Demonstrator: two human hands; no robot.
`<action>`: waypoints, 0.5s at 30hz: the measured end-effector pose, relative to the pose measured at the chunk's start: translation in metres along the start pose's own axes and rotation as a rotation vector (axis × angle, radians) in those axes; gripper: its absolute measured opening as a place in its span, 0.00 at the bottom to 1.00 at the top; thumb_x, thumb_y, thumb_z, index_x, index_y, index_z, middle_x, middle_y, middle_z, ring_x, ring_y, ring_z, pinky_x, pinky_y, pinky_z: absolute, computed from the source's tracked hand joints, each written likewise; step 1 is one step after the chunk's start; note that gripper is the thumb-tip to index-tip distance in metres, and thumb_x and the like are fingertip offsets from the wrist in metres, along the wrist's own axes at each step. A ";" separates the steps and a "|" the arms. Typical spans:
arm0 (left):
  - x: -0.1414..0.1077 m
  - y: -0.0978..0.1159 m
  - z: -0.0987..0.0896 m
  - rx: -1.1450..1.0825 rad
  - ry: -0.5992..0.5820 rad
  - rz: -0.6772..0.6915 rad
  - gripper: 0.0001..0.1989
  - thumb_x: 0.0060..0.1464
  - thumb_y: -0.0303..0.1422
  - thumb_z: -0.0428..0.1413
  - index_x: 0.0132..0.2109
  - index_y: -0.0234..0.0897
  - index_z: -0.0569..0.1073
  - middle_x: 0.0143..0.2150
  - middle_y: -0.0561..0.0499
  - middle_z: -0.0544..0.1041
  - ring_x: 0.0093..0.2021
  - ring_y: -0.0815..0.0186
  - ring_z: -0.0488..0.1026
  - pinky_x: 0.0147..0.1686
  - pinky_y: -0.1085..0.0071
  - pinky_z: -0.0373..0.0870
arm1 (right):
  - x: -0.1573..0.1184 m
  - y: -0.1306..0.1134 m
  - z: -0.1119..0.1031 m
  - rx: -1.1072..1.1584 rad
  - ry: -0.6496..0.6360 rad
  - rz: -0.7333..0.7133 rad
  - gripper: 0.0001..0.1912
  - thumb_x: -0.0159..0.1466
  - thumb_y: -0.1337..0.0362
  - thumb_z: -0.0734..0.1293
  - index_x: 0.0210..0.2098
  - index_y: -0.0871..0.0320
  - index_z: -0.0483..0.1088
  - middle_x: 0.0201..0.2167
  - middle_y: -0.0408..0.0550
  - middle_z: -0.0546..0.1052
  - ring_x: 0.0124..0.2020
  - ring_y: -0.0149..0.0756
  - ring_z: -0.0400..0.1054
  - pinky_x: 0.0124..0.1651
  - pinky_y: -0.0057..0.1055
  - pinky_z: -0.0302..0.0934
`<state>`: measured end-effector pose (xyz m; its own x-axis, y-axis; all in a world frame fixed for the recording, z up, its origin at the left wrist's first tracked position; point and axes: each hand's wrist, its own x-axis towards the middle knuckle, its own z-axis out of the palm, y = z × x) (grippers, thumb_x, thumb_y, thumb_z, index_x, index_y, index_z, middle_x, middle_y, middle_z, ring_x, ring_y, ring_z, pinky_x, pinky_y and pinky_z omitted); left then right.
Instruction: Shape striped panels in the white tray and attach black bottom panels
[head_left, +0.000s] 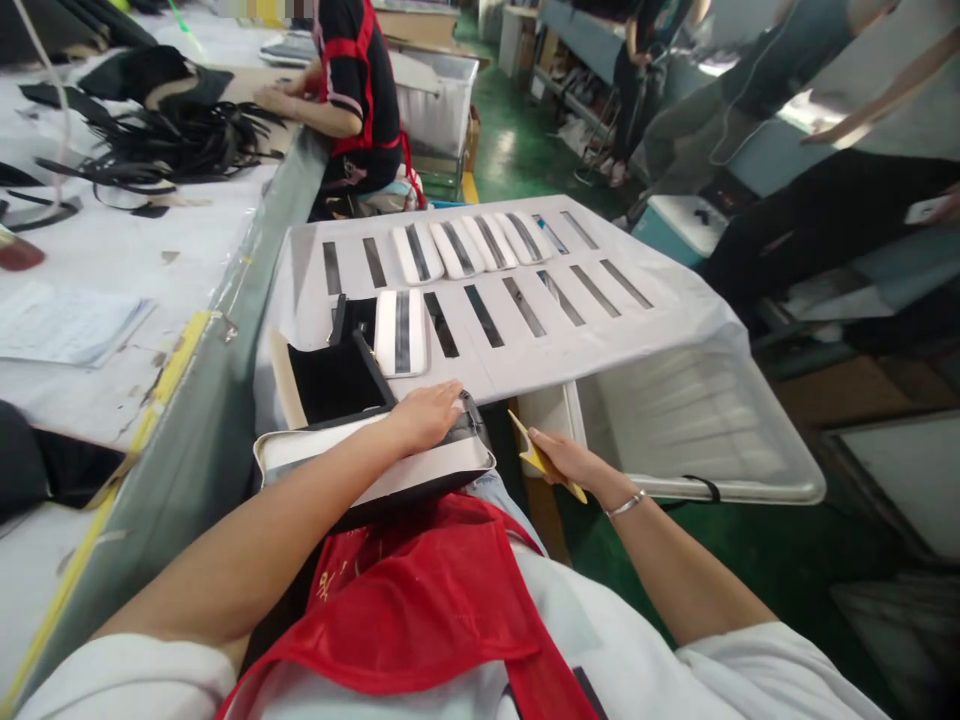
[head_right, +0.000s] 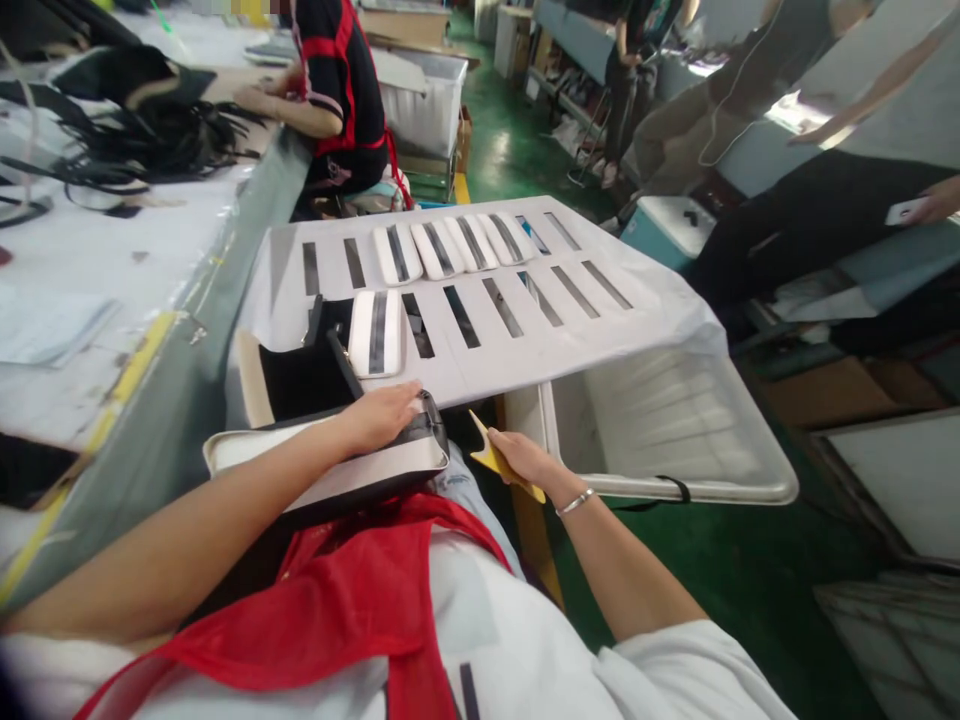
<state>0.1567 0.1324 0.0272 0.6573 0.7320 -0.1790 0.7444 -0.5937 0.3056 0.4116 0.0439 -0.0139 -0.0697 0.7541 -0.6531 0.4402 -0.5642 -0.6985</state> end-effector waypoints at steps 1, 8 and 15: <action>0.004 0.002 0.007 0.029 -0.004 0.006 0.25 0.62 0.32 0.42 0.63 0.24 0.58 0.64 0.37 0.60 0.64 0.59 0.57 0.63 0.61 0.54 | -0.003 -0.001 0.000 0.010 0.001 -0.019 0.26 0.64 0.43 0.54 0.25 0.59 0.61 0.13 0.40 0.63 0.13 0.27 0.56 0.16 0.24 0.49; -0.007 -0.005 0.031 0.171 0.177 0.119 0.22 0.62 0.29 0.42 0.60 0.22 0.62 0.62 0.33 0.62 0.63 0.55 0.59 0.62 0.57 0.56 | 0.025 -0.068 -0.012 0.428 0.021 -0.423 0.31 0.57 0.34 0.57 0.21 0.57 0.57 0.13 0.36 0.54 0.12 0.23 0.46 0.14 0.23 0.40; -0.005 -0.012 0.030 0.082 0.392 0.227 0.16 0.63 0.28 0.42 0.52 0.28 0.68 0.53 0.37 0.73 0.54 0.60 0.70 0.53 0.62 0.68 | 0.068 -0.168 0.027 0.907 -0.145 -0.759 0.31 0.61 0.35 0.52 0.21 0.56 0.54 0.14 0.36 0.51 0.11 0.23 0.45 0.13 0.23 0.39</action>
<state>0.1480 0.1260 -0.0035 0.7229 0.6419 0.2557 0.6035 -0.7668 0.2185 0.3089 0.1804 0.0513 -0.1650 0.9858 0.0299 -0.5469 -0.0663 -0.8346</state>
